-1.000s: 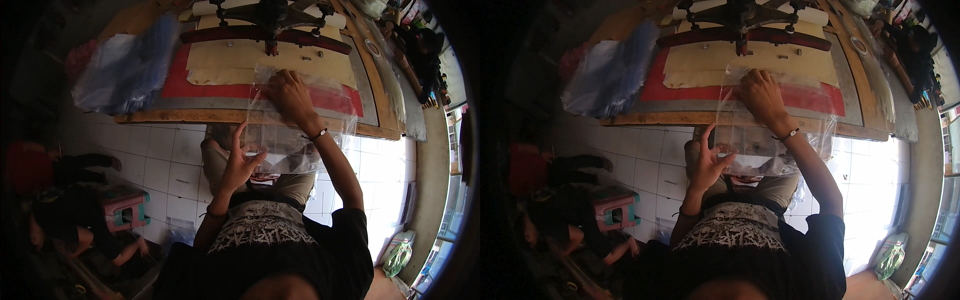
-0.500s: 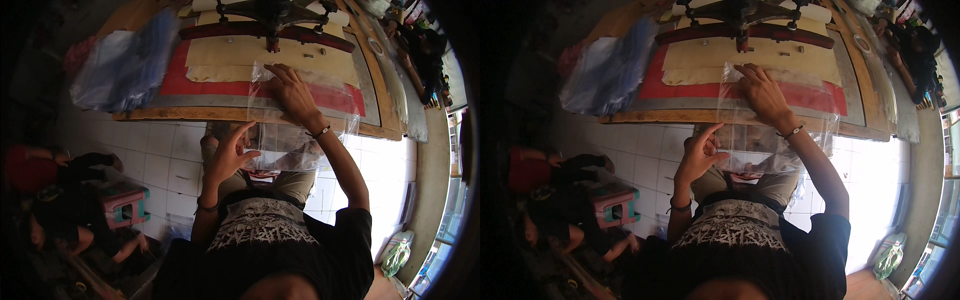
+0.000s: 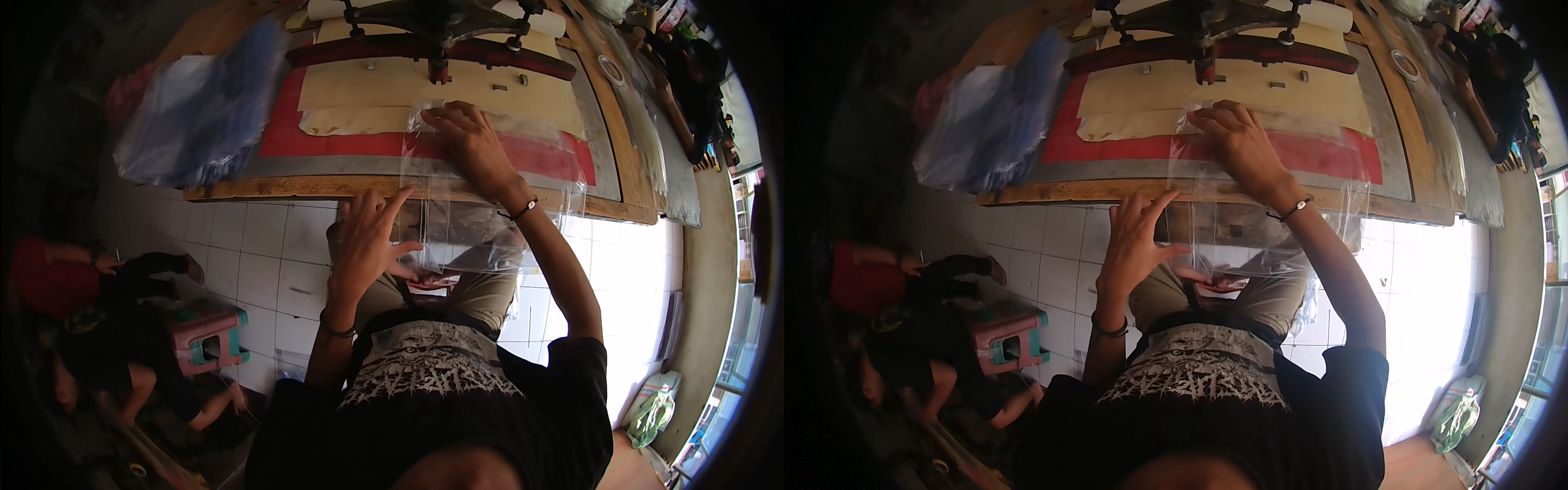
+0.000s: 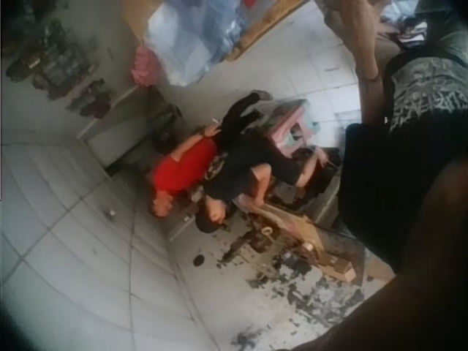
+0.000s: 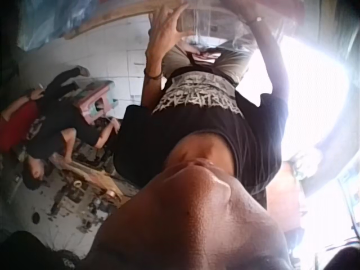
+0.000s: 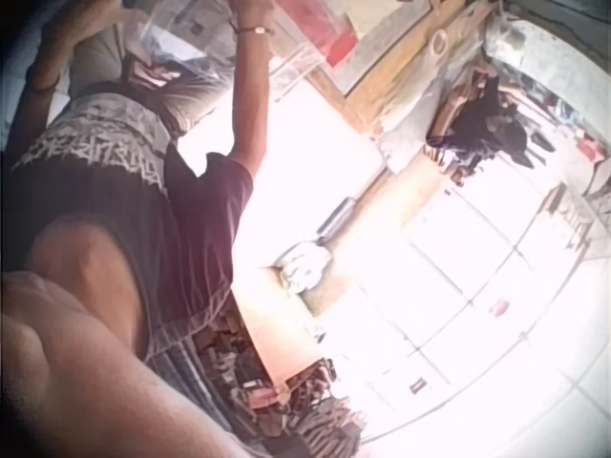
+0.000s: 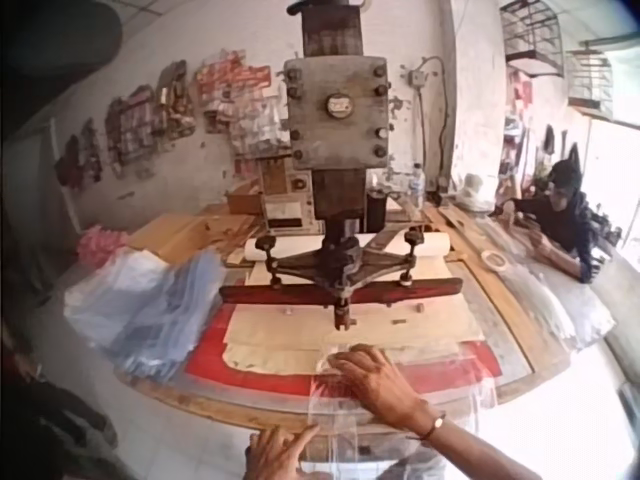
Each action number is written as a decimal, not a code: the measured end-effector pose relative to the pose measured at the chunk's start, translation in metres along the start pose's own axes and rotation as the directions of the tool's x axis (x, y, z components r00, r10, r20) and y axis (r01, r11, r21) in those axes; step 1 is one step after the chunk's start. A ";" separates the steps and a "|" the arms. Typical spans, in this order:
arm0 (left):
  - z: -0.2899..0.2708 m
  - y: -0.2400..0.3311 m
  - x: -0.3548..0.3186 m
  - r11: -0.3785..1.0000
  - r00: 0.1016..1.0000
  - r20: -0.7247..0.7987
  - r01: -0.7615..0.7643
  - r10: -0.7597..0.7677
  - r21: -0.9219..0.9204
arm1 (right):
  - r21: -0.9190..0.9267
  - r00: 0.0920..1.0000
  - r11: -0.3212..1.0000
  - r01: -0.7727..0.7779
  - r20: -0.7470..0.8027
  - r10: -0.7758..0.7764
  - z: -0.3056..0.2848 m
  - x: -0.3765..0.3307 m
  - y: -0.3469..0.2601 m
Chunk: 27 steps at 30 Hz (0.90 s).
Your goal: The person handles and aligns a plastic sheet, positions it under a press machine on the work table, and lowers the heat sealer to seal the plastic.
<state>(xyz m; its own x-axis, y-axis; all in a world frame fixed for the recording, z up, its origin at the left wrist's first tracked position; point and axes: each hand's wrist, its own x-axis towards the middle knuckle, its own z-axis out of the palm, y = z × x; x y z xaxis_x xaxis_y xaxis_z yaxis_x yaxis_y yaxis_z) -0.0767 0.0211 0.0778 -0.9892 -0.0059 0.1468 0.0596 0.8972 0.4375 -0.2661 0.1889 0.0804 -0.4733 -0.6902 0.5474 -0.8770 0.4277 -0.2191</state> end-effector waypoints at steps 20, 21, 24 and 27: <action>-0.013 -0.010 0.029 0.986 0.986 -0.019 -0.164 0.164 0.035 | -0.104 0.995 0.994 0.027 0.099 -0.016 -0.008 -0.002 -0.023; -0.014 -0.014 0.037 0.981 0.980 -0.057 -0.190 0.192 0.035 | -0.083 0.995 0.996 0.025 0.095 -0.017 -0.007 -0.001 -0.026; -0.007 -0.016 0.083 0.943 0.929 -0.344 -0.230 0.139 -0.240 | -0.033 0.995 0.999 -0.019 0.093 0.022 -0.006 -0.007 -0.020; 0.005 -0.018 0.122 0.935 0.856 -0.444 -0.341 0.266 -0.098 | -0.043 0.986 0.997 -0.065 0.151 0.071 -0.007 -0.009 -0.017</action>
<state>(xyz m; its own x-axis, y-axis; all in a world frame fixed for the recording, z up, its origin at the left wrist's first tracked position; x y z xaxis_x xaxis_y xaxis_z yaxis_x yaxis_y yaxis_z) -0.1990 0.0063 0.0828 -0.7708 0.0372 0.6360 0.4064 0.7976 0.4458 -0.2466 0.1919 0.0847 -0.5415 -0.7383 0.4021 -0.8399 0.4965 -0.2192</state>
